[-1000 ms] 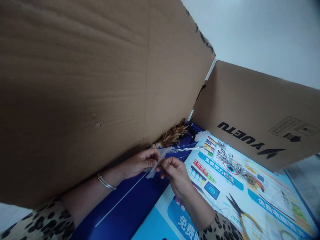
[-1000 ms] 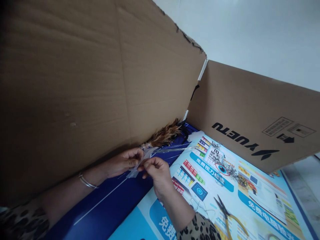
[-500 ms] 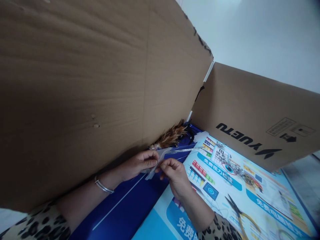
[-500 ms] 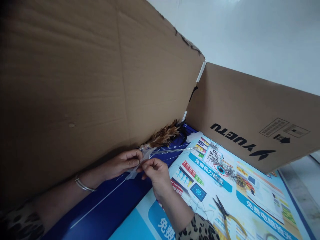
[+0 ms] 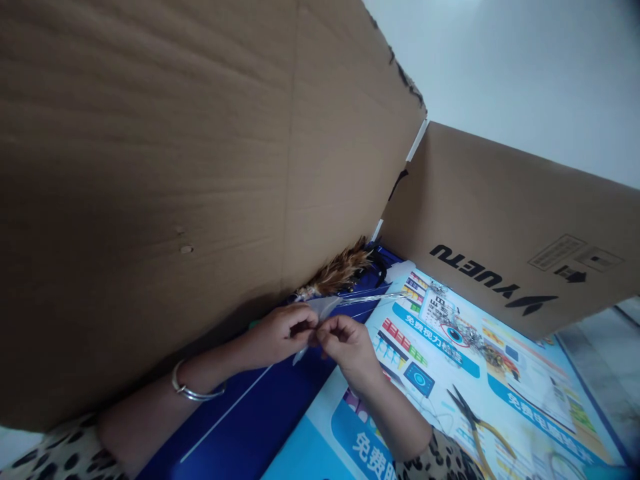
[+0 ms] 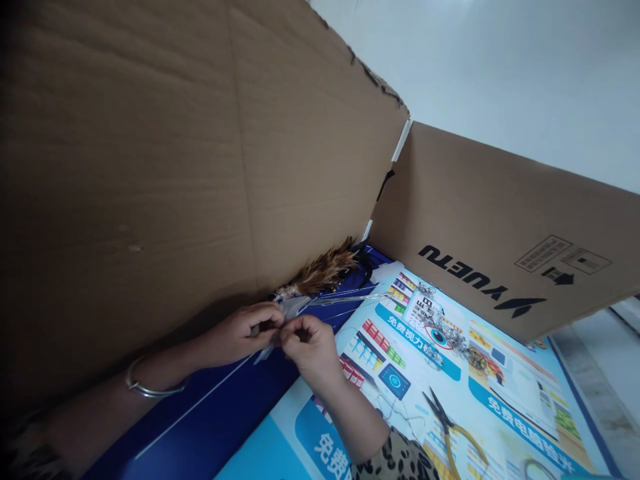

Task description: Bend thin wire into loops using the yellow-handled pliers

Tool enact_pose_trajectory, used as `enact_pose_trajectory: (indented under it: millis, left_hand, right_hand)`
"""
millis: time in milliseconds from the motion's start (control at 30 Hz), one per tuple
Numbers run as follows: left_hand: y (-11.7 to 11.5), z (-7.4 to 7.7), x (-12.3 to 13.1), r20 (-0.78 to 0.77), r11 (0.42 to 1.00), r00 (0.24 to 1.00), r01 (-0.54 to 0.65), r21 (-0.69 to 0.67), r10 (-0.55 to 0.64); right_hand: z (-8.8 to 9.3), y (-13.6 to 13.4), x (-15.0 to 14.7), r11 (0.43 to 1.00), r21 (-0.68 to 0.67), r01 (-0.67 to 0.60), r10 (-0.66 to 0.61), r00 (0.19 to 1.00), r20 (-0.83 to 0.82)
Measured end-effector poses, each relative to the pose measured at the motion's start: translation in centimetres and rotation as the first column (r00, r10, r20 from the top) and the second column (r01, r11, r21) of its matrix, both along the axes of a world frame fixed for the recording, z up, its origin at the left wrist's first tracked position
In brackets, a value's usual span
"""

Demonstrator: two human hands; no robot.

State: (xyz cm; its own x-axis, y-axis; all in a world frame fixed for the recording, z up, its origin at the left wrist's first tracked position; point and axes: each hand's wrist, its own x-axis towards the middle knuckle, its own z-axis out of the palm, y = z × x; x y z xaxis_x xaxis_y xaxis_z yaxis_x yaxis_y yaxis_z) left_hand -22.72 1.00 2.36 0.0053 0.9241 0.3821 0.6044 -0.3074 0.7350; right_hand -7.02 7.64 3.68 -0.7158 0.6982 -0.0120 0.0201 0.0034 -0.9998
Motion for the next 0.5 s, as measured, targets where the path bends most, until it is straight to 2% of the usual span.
enact_pose_trajectory:
  millis: [200, 267, 300, 333, 400, 467, 500]
  left_hand:
    - [-0.2, 0.5, 0.0, 0.041, 0.995, 0.996, 0.087, -0.057, -0.084]
    - [-0.2, 0.3, 0.0, 0.141, 0.986, 0.983, 0.129, -0.102, -0.114]
    - [-0.3, 0.1, 0.0, 0.239, 0.977, 0.962, 0.165, -0.138, -0.128]
    - [-0.3, -0.1, 0.0, 0.366, 0.961, 0.92, 0.215, -0.173, -0.14]
    - [-0.3, -0.7, -0.2, 0.63, 0.926, 0.766, 0.319, -0.202, -0.126]
    - [-0.3, -1.0, -0.5, 0.785, 0.921, 0.615, 0.344, -0.181, -0.076]
    - [-0.4, -1.1, -0.6, 0.816, 0.927, 0.575, 0.335, -0.168, -0.06]
  right_hand:
    - [-0.8, 0.2, -0.1, 0.991, 0.121, 0.053, -0.062, 0.996, 0.07]
    - [-0.9, 0.2, -0.2, 0.982, 0.178, 0.068, -0.084, 0.993, 0.085]
    - [-0.9, 0.2, -0.2, 0.976, 0.206, 0.074, -0.092, 0.992, 0.08]
    - [-0.8, 0.1, -0.2, 0.97, 0.229, 0.083, -0.102, 0.992, 0.071]
    - [-0.9, 0.2, -0.1, 0.958, 0.264, 0.112, -0.132, 0.99, 0.058]
    - [-0.9, 0.3, 0.0, 0.951, 0.281, 0.132, -0.155, 0.986, 0.06]
    - [-0.9, 0.4, 0.0, 0.948, 0.291, 0.13, -0.156, 0.986, 0.066]
